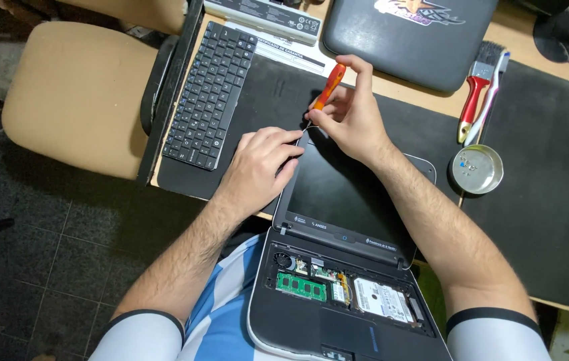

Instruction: Removing the keyboard and internal screws from a small laptop for repair

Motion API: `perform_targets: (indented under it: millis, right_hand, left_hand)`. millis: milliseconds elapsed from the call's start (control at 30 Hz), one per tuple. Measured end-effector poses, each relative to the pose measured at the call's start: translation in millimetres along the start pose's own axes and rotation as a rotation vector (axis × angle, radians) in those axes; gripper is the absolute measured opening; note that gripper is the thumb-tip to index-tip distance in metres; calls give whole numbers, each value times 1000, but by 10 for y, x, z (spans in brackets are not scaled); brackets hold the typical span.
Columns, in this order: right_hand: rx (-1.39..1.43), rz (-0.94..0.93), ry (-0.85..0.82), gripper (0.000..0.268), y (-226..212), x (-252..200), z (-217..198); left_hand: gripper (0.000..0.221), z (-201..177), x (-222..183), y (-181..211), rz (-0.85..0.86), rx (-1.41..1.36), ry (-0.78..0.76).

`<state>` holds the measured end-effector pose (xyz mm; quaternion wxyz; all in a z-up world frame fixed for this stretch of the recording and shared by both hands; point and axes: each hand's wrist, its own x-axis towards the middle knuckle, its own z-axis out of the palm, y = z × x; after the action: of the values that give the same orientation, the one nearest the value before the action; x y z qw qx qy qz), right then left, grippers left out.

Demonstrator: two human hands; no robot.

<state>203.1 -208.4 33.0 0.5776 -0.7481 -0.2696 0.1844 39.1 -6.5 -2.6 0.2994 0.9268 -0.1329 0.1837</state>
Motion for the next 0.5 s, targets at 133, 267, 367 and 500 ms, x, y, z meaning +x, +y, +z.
perform_targets:
  millis: [133,267,367,500]
  right_hand:
    - [86,-7,-10,80,55,-3,2]
    - [15,-45,34,94,79,-13,1]
    - [-69,-108,53,106,137,-53,-8]
    - [-45,-127,90,89,106,-55,-1]
  left_hand:
    - [22,-30,17,29,-3,6,-14]
    - [33,-14,12,10,-19,19,-34]
    - [32,12,1,0,-6,27,-25]
    - [31,-12,9,25,-10,19,-20]
